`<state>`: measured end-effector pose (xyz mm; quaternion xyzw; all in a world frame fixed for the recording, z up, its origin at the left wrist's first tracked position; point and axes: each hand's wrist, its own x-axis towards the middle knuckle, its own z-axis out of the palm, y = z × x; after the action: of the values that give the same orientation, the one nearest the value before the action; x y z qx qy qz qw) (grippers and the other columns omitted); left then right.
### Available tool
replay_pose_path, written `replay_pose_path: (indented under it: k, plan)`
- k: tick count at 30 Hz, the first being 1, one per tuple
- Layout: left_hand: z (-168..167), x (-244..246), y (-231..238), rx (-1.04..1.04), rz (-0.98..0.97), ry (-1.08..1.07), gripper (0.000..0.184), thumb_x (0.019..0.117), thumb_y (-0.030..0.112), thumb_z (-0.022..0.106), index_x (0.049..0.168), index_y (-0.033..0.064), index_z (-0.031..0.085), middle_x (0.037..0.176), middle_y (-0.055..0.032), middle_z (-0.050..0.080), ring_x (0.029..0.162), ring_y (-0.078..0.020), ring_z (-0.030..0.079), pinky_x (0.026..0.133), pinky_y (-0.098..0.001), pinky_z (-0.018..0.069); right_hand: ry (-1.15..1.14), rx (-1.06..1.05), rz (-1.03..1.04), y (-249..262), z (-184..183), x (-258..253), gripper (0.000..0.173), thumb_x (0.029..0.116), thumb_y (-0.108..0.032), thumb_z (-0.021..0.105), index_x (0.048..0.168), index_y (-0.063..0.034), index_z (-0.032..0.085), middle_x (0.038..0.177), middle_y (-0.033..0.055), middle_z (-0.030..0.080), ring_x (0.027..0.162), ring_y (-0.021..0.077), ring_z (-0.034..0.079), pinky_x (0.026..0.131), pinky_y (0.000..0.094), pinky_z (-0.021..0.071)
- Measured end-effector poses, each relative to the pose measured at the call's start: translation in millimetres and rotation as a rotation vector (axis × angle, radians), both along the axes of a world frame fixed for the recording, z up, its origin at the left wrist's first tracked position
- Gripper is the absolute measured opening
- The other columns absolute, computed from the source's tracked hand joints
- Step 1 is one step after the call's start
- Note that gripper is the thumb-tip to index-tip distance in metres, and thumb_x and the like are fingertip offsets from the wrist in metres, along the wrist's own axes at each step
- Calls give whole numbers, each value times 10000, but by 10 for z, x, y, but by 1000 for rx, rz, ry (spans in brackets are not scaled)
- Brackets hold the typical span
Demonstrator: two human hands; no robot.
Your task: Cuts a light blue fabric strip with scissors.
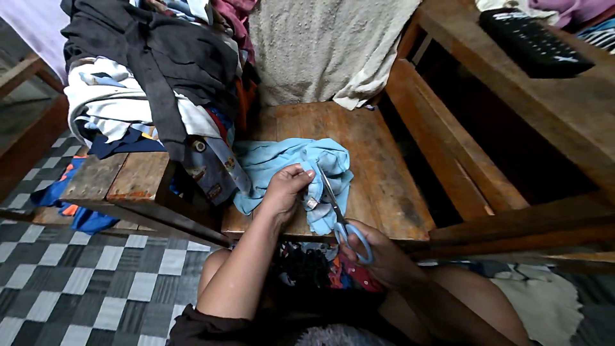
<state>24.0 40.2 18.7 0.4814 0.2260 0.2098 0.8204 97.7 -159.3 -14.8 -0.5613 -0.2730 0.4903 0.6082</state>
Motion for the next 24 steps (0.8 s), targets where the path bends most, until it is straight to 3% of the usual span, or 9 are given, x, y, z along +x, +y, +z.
replay_pose_path:
  k: [5, 9, 16, 24]
  plan:
    - [-29, -20, 2, -174, -3, -157, 269, 965, -100, 505, 1193, 25, 577, 921, -60, 698, 816, -130, 690, 813, -303, 587, 12, -2, 37, -10, 1, 18, 401, 865, -539, 735, 965, -187, 572, 665, -144, 575, 535, -53, 518, 511, 101, 430]
    - [-19, -68, 16, -179, -156, -212, 436, 939, -117, 475, 1325, 82, 506, 995, -33, 711, 841, -97, 688, 819, -273, 579, 32, 60, 84, 3, -22, 34, 484, 844, -616, 726, 992, -186, 562, 695, -142, 578, 552, -57, 510, 515, 100, 421]
    - [-35, -123, 66, -29, -314, -187, 427, 911, -76, 545, 1308, 73, 497, 977, 4, 712, 839, -54, 671, 801, -228, 556, 54, 169, 117, 49, -36, 64, 453, 868, -620, 684, 1001, -204, 561, 717, -148, 587, 564, -71, 501, 518, 90, 412]
    - [-22, -124, 79, 18, -324, -167, 449, 906, -85, 547, 1322, 72, 479, 961, 11, 709, 840, -52, 671, 812, -228, 555, 53, 126, 89, 66, -4, 25, 476, 847, -635, 699, 1002, -206, 563, 704, -163, 572, 568, -72, 505, 536, 91, 427]
